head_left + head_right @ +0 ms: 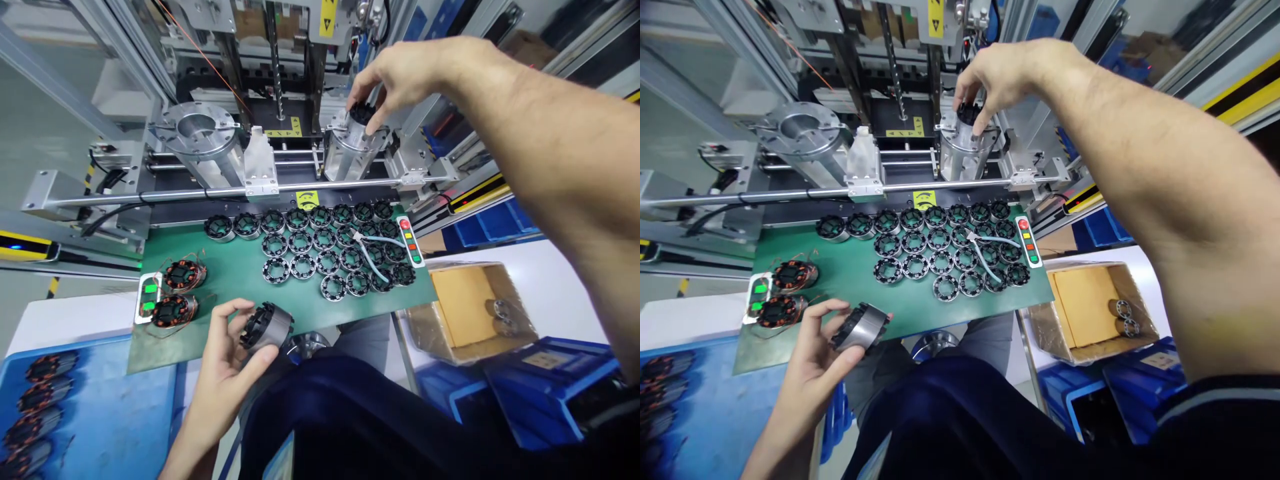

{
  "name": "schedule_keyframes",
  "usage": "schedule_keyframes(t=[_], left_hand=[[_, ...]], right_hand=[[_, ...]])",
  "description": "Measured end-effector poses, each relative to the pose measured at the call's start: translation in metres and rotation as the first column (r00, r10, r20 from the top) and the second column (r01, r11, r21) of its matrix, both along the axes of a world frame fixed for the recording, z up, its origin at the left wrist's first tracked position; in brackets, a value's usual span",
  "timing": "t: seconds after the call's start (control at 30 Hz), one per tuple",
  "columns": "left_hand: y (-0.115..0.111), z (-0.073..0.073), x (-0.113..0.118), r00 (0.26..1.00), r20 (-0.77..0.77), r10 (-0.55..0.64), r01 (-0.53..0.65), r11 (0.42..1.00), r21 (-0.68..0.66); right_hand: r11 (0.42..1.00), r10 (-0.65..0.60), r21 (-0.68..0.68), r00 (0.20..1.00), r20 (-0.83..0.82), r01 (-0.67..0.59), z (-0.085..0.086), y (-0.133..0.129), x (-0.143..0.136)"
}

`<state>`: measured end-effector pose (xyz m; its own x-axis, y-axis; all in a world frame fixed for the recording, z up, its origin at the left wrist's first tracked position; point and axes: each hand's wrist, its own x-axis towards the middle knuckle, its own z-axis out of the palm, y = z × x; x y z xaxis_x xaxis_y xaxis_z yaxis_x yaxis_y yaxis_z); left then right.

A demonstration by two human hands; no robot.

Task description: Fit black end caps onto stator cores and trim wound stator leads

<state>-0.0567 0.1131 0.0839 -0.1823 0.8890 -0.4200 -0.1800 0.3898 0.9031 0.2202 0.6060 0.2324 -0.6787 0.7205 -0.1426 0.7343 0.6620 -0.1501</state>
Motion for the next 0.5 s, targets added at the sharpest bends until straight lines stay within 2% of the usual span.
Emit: schedule_keyframes(t=[0.2, 0.3, 0.37, 0.43, 0.5], left_hand=[[-0.003, -0.006, -0.005, 0.999, 0.031, 0.040, -0.040, 0.999, 0.026], [0.001, -0.008, -0.006, 0.993, 0.084, 0.078, -0.079, 0.997, 0.008], [0.003, -0.006, -0.006, 0.984, 0.155, 0.092, -0.090, 0.996, -0.015], [0.004, -0.004, -0.006, 0.969, 0.227, 0.095, -0.090, 0.995, -0.033], [0.004, -0.003, -0.006, 0.960, 0.263, 0.098, -0.090, 0.995, -0.042]], right_hand=[[0.999, -0.041, 0.035, 0.999, 0.010, 0.041, 0.000, 0.005, -0.005], [0.999, -0.049, 0.008, 0.999, -0.010, 0.049, 0.008, 0.015, -0.021], [0.999, -0.044, -0.008, 0.994, -0.103, 0.044, 0.008, 0.017, -0.037], [0.999, -0.049, -0.024, 0.973, -0.225, 0.045, -0.006, 0.012, -0.053], [0.996, -0.082, -0.053, 0.947, -0.312, 0.069, -0.031, 0.003, -0.064]])
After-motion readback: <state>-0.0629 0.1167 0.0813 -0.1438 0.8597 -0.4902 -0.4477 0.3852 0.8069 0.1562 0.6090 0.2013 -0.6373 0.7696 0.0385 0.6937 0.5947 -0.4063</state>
